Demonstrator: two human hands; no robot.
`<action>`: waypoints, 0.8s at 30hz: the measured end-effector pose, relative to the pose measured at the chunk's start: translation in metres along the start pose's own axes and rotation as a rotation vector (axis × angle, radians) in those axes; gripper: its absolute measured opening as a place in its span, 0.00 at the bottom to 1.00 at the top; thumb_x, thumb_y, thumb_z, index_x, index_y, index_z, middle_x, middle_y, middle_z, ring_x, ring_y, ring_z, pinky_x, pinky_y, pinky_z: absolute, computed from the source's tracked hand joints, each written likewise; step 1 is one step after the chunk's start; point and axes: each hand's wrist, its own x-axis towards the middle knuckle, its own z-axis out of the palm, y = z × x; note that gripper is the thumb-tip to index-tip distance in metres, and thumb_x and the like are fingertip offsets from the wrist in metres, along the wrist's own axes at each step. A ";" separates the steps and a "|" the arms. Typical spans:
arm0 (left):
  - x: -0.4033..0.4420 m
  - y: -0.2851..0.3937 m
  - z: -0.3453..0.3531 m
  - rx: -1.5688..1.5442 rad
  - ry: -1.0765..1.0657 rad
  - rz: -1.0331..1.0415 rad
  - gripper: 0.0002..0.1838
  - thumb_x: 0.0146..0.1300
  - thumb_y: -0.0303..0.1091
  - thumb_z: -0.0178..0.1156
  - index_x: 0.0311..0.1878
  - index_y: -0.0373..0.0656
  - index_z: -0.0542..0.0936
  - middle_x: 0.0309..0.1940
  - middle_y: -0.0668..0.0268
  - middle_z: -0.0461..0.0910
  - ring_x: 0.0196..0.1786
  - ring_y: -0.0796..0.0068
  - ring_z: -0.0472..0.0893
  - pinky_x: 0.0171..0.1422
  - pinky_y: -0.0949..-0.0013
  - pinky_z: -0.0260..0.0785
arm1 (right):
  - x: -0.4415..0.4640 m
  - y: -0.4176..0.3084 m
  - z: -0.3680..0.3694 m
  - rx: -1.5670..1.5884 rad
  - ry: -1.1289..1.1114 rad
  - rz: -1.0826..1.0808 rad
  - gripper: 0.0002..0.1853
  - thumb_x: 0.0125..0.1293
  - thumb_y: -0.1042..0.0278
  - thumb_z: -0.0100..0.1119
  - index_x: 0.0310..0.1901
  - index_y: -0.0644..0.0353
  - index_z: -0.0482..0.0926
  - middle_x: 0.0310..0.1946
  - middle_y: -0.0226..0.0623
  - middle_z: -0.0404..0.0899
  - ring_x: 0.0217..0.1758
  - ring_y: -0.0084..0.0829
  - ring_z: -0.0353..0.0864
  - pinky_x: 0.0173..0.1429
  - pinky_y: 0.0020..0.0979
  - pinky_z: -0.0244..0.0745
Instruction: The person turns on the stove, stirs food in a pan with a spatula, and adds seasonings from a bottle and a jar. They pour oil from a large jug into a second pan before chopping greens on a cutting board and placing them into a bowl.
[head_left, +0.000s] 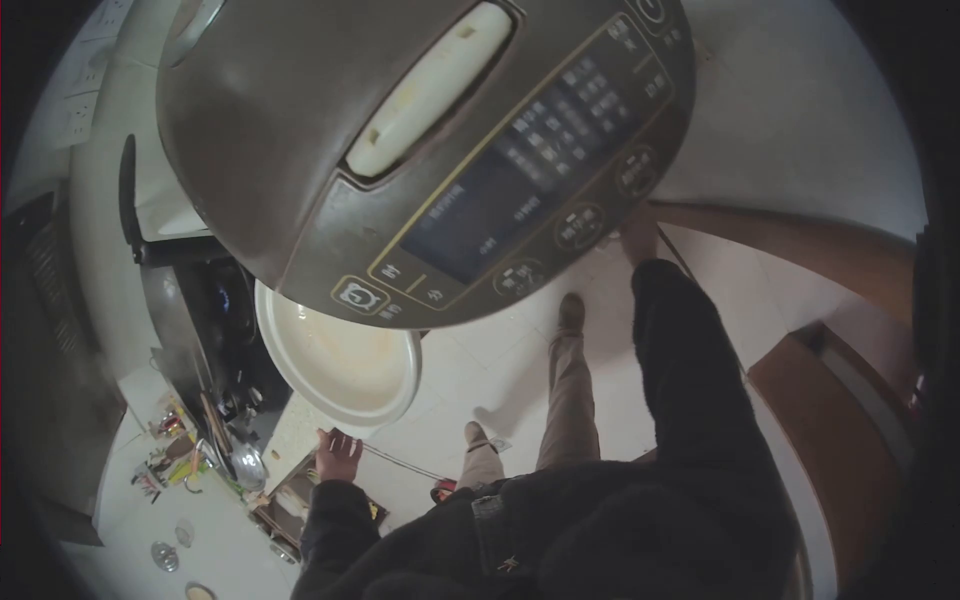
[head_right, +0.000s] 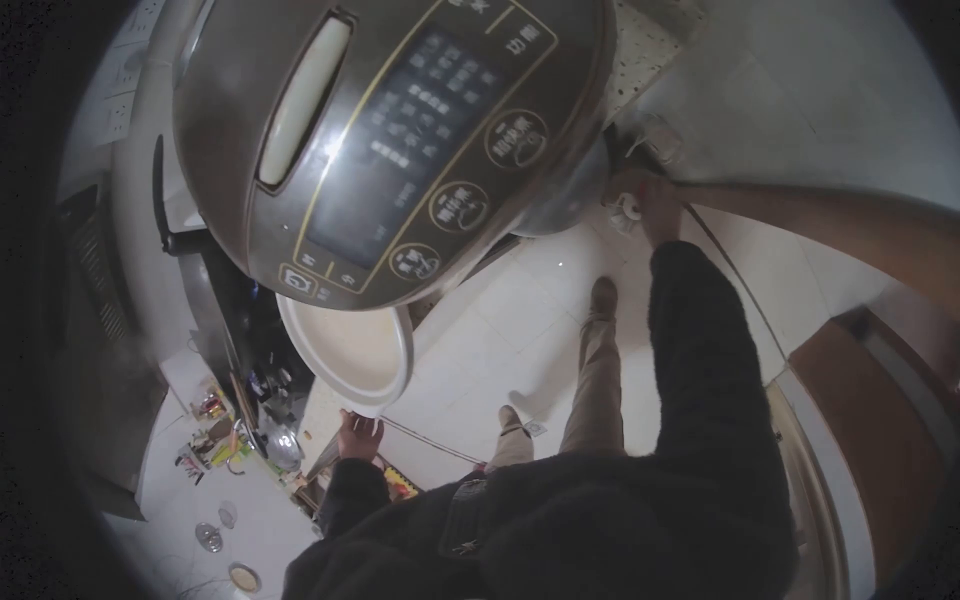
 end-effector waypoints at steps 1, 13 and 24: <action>0.001 0.000 0.001 0.017 -0.016 -0.001 0.23 0.68 0.55 0.51 0.44 0.41 0.74 0.47 0.63 0.74 0.53 0.64 0.73 0.59 0.55 0.66 | 0.001 0.002 -0.003 -0.075 -0.066 -0.002 0.17 0.60 0.63 0.53 0.50 0.59 0.78 0.49 0.46 0.78 0.56 0.45 0.74 0.59 0.40 0.68; 0.003 -0.010 -0.012 -0.085 -0.028 -0.008 0.20 0.64 0.54 0.56 0.45 0.46 0.74 0.50 0.65 0.77 0.58 0.65 0.74 0.60 0.53 0.69 | -0.004 0.045 0.015 -0.672 -0.471 -0.661 0.16 0.66 0.66 0.43 0.55 0.54 0.64 0.55 0.40 0.63 0.59 0.38 0.64 0.65 0.46 0.55; -0.019 0.004 0.010 0.014 -0.047 -0.005 0.19 0.69 0.50 0.51 0.50 0.44 0.70 0.54 0.62 0.74 0.59 0.61 0.74 0.60 0.52 0.68 | 0.003 0.027 0.032 -0.745 -0.160 -0.739 0.34 0.64 0.42 0.45 0.64 0.59 0.64 0.55 0.48 0.72 0.56 0.41 0.75 0.57 0.38 0.71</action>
